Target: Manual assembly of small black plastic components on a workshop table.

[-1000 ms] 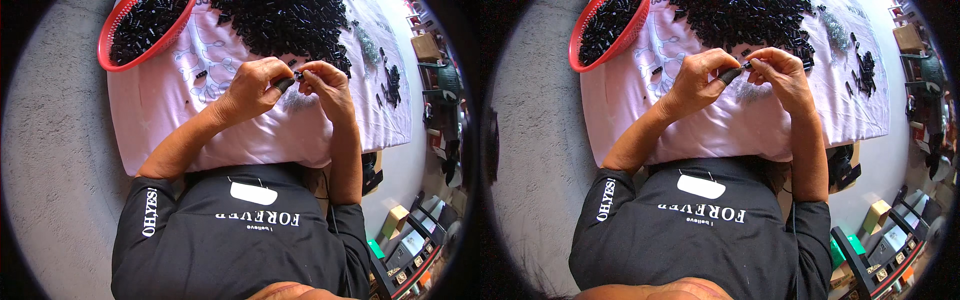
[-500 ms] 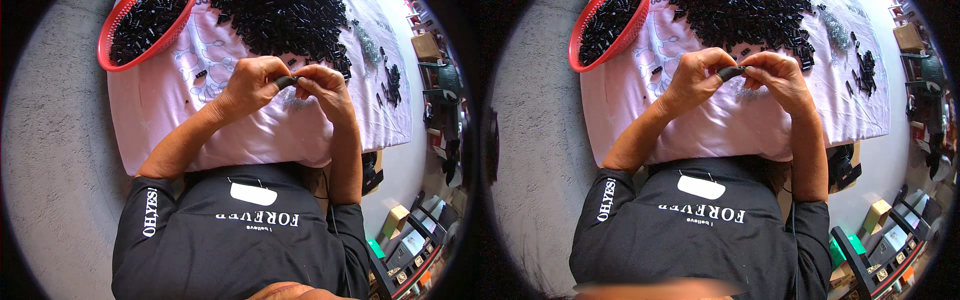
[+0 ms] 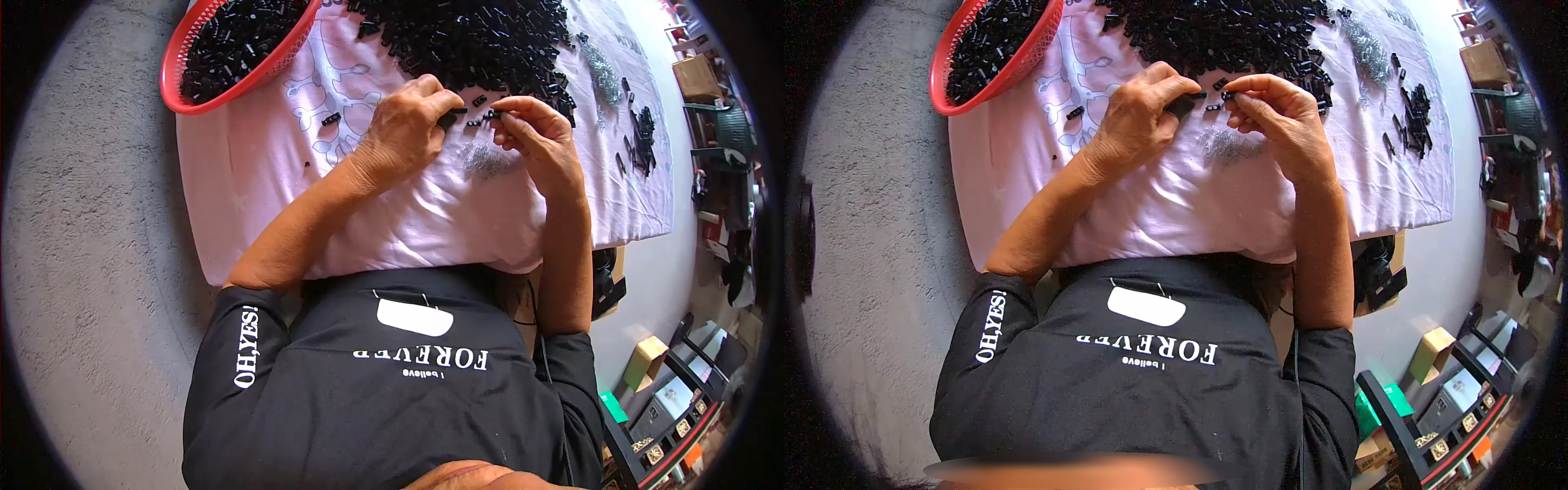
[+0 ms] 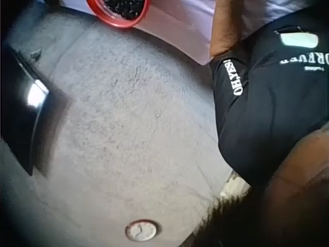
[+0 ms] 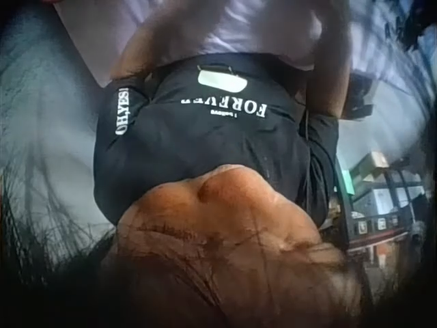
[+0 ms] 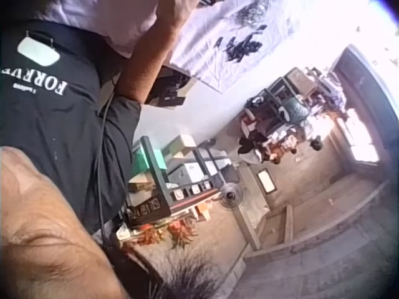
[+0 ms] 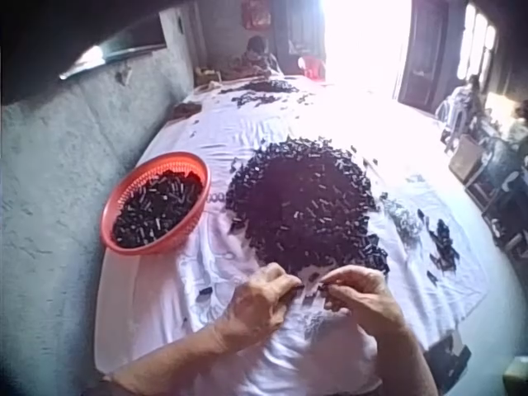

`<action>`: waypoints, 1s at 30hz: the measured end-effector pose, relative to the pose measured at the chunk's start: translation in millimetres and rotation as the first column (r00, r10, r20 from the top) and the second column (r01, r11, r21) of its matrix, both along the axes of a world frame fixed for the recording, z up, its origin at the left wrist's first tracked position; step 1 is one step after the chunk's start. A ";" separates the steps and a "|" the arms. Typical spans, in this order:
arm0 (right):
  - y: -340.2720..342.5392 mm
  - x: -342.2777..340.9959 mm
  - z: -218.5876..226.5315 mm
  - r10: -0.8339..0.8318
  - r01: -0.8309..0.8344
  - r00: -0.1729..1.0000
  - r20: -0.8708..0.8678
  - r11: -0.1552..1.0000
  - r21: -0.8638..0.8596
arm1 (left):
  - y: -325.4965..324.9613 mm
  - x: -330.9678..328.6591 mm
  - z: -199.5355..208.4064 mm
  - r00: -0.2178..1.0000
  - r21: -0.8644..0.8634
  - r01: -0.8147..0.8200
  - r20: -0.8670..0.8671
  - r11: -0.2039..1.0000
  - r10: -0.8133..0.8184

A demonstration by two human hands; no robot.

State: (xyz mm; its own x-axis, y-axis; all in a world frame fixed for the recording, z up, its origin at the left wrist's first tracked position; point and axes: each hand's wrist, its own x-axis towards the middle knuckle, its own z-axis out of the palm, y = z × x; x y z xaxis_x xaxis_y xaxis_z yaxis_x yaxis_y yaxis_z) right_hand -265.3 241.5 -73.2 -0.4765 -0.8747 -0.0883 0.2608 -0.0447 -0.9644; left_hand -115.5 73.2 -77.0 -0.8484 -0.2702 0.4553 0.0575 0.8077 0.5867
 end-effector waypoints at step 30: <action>4.2 -5.5 -1.6 0.034 -0.030 0.993 0.111 0.999 -0.033 | 15.0 -1.5 9.6 0.997 -0.042 0.053 -0.052 0.998 -0.055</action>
